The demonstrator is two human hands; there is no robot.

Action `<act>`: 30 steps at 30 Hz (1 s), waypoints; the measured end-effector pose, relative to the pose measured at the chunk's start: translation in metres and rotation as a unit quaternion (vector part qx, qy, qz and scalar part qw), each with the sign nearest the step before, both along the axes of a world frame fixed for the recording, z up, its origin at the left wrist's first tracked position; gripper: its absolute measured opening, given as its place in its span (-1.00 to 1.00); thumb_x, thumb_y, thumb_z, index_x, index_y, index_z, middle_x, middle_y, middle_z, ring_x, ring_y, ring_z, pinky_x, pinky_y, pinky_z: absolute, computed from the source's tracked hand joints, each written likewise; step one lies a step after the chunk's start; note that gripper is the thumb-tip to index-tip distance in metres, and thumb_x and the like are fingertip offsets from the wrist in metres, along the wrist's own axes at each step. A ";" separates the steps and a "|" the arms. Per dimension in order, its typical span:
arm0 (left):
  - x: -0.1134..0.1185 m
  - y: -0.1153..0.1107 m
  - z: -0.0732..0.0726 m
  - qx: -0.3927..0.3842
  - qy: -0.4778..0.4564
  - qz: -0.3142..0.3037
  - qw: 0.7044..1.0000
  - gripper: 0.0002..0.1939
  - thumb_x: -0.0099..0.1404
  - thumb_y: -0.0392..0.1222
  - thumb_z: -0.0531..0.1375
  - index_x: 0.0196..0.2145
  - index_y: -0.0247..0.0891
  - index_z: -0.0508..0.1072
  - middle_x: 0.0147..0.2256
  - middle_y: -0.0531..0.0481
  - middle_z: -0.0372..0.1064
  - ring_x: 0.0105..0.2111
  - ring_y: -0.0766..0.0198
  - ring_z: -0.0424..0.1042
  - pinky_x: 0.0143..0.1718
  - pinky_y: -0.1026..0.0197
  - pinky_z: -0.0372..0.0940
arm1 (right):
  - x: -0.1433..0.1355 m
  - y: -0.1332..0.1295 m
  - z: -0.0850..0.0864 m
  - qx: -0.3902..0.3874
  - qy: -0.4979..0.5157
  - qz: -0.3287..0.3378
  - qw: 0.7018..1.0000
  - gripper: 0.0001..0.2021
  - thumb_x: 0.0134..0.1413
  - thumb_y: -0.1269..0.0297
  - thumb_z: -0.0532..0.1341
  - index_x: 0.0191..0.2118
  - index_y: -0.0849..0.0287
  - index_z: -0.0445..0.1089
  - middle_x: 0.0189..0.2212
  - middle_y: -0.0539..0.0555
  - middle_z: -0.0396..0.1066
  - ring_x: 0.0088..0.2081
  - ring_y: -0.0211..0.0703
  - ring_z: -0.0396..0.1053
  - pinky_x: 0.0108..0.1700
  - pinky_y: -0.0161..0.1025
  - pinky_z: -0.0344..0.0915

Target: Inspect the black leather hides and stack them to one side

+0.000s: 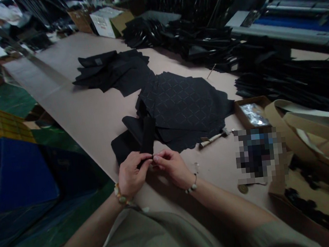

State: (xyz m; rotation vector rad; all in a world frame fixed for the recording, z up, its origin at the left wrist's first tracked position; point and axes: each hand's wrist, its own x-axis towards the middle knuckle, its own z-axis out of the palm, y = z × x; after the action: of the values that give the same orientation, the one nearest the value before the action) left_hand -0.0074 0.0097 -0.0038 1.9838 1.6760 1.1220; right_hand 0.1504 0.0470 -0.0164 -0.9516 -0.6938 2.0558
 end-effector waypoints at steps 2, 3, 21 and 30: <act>-0.002 0.000 0.003 -0.025 -0.018 -0.019 0.999 -0.83 0.35 -0.20 0.14 -0.23 -0.22 0.54 -0.27 -0.08 0.53 -0.20 0.19 0.45 -0.11 0.14 0.35 | 0.001 0.001 0.000 0.012 -0.004 -0.003 1.000 -0.67 -0.27 0.22 0.53 -0.38 0.19 0.45 -0.46 -0.05 0.43 -0.46 -0.35 0.37 -0.41 -0.38 0.36; -0.004 0.000 0.005 -0.050 -0.034 -0.034 0.998 -0.83 0.35 -0.21 0.15 -0.21 -0.21 0.55 -0.24 -0.07 0.53 -0.19 0.19 0.46 -0.10 0.15 0.34 | 0.002 0.001 0.001 0.025 -0.009 -0.004 1.000 -0.65 -0.26 0.22 0.53 -0.32 0.17 0.46 -0.46 -0.06 0.42 -0.48 -0.36 0.35 -0.43 -0.39 0.35; -0.009 0.000 0.007 -0.358 -0.475 -0.006 0.804 -0.58 0.12 -0.01 0.37 -0.12 -0.31 0.56 -0.21 -0.09 0.54 -0.21 0.21 0.47 -0.10 0.19 0.31 | 0.008 -0.002 0.004 0.303 -0.193 -0.016 0.933 -0.91 -0.05 0.25 0.41 -0.38 0.08 0.54 -0.35 0.05 0.51 -0.27 -0.14 0.43 -0.18 -0.19 0.37; -0.013 -0.002 0.002 -0.373 -0.414 -0.015 0.831 -0.63 0.18 0.06 0.31 -0.21 -0.31 0.55 -0.31 -0.03 0.51 -0.33 0.29 0.42 -0.29 0.29 0.28 | 0.008 -0.006 0.001 0.334 -0.235 -0.009 0.913 -0.94 -0.01 0.25 0.38 -0.37 0.08 0.54 -0.36 0.05 0.52 -0.29 -0.14 0.44 -0.24 -0.21 0.37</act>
State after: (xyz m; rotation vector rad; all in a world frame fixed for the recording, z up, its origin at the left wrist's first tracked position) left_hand -0.0206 0.0073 -0.0014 0.8317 1.2740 0.8943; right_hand 0.1585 0.0411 -0.0152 -1.0197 -1.5125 1.3888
